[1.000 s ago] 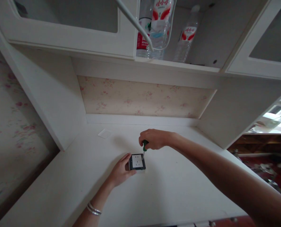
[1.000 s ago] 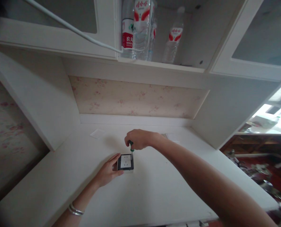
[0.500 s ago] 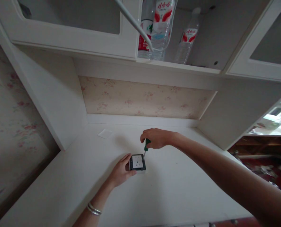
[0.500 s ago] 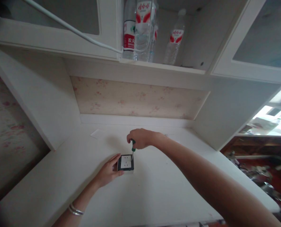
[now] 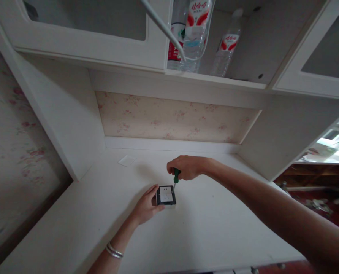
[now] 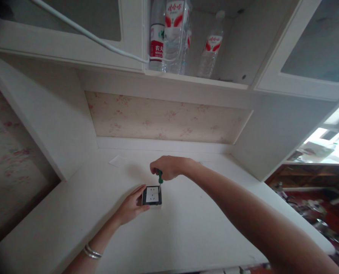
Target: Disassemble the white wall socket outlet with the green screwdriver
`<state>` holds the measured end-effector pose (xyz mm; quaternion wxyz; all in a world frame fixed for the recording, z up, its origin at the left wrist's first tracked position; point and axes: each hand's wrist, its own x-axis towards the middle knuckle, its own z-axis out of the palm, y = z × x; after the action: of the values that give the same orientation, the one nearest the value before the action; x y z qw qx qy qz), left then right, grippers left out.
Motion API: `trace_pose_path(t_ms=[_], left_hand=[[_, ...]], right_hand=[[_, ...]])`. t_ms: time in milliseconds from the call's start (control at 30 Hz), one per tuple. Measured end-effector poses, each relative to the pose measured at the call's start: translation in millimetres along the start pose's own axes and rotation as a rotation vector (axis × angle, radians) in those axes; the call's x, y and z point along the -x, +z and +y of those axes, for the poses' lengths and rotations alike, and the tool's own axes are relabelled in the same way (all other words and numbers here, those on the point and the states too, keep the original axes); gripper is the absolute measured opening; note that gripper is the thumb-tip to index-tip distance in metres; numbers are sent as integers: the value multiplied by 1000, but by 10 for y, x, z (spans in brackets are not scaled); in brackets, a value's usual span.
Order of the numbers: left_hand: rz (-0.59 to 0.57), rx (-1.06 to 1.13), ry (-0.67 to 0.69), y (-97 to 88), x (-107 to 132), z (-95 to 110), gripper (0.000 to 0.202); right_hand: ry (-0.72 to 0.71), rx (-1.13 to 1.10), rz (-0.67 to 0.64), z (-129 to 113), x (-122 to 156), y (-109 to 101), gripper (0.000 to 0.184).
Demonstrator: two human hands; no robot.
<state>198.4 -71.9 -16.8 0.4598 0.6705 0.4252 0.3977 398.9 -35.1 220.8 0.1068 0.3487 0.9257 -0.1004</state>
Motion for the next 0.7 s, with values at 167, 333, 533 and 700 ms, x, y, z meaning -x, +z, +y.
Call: trace_pose_path(t_ms=[167,333,533,700], left_hand=[[-13,-39,19,-13,-6,-8,78],[-16,-73,28,-13,-11,-46,80],[-6,-81,29,-3,-17,-76,81],[6,-44,0,2,-10,-54,80]], right_hand=[[223,25,10,-39,-9,-31,44],[153,99,60,-9,-69,25,25],[0,95,32,36,-19,17,32],[115,77,62,-62,-6,0,38]])
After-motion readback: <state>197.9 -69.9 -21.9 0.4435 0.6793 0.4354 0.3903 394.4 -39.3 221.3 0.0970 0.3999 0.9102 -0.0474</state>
